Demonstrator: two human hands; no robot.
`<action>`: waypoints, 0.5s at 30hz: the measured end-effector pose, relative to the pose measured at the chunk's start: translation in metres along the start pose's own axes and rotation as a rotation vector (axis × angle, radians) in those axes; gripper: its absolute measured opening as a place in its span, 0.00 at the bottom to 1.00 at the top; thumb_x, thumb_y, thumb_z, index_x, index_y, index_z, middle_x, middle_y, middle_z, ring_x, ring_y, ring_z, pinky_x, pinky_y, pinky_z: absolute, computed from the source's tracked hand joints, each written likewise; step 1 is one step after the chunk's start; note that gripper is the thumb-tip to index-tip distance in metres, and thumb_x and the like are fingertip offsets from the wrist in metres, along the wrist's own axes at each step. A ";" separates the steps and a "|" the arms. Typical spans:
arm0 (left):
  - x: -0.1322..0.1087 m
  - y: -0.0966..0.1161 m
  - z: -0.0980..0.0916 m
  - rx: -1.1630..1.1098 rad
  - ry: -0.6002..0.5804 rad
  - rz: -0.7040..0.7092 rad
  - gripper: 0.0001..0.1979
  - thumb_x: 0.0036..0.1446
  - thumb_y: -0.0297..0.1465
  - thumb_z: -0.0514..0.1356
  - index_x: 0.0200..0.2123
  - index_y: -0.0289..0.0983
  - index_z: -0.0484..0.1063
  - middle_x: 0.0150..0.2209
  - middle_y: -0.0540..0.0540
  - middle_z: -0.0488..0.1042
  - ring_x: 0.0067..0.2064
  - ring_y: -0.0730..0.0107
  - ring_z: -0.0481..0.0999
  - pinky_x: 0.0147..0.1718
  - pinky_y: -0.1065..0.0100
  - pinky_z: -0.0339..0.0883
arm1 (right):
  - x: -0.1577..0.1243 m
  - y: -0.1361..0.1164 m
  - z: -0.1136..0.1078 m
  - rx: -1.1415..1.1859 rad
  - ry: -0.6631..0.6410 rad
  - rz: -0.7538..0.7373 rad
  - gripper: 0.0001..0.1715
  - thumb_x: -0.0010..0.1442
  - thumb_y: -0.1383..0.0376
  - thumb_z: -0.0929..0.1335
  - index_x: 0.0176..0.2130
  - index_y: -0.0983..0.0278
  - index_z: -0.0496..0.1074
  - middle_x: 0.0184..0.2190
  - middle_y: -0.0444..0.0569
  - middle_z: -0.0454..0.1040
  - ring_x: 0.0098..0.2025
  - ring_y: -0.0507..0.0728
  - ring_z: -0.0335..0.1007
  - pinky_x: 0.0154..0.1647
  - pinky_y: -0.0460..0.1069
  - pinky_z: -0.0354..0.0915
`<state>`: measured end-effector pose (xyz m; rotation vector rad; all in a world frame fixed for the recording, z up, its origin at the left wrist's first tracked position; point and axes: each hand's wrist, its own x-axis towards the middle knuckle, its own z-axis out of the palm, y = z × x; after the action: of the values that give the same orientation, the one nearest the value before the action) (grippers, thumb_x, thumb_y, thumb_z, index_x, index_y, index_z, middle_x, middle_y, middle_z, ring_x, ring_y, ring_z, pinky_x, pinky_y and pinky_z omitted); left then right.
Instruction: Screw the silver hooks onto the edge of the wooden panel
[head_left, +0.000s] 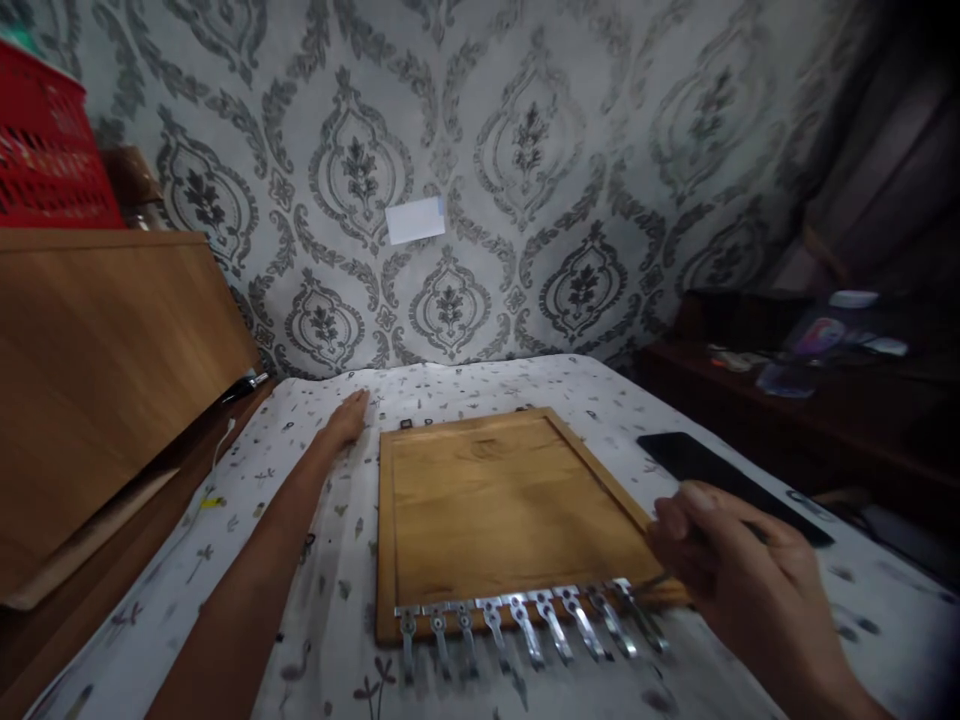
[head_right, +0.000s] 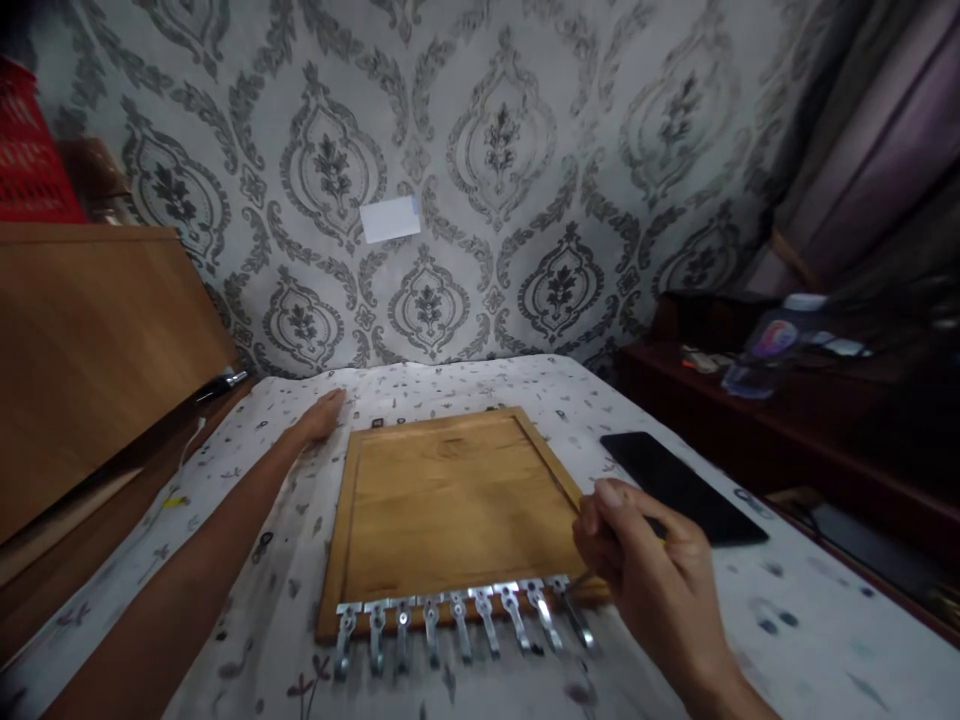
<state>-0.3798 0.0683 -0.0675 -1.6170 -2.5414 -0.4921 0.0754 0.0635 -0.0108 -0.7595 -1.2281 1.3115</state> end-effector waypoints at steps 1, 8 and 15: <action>0.002 -0.001 0.000 -0.013 -0.009 0.000 0.20 0.67 0.39 0.62 0.58 0.36 0.71 0.57 0.39 0.73 0.54 0.57 0.77 0.53 0.50 0.76 | 0.000 0.001 0.000 0.003 -0.002 -0.016 0.35 0.44 0.36 0.75 0.11 0.60 0.68 0.12 0.45 0.50 0.13 0.49 0.43 0.12 0.50 0.38; 0.004 -0.027 -0.017 -0.061 -0.008 -0.069 0.19 0.67 0.38 0.63 0.57 0.35 0.72 0.56 0.39 0.74 0.53 0.58 0.77 0.51 0.52 0.77 | 0.001 0.002 -0.006 0.044 -0.019 -0.034 0.31 0.51 0.44 0.76 0.12 0.60 0.68 0.13 0.44 0.50 0.14 0.48 0.48 0.13 0.51 0.39; -0.020 -0.039 -0.018 -0.033 -0.026 -0.076 0.19 0.67 0.39 0.63 0.57 0.35 0.71 0.56 0.39 0.74 0.53 0.58 0.77 0.51 0.51 0.76 | -0.002 -0.004 -0.001 0.044 0.026 -0.026 0.32 0.50 0.45 0.76 0.11 0.60 0.67 0.12 0.43 0.48 0.13 0.47 0.44 0.13 0.51 0.35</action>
<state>-0.4079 0.0300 -0.0643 -1.5519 -2.6353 -0.5258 0.0780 0.0607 -0.0077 -0.7245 -1.1817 1.2994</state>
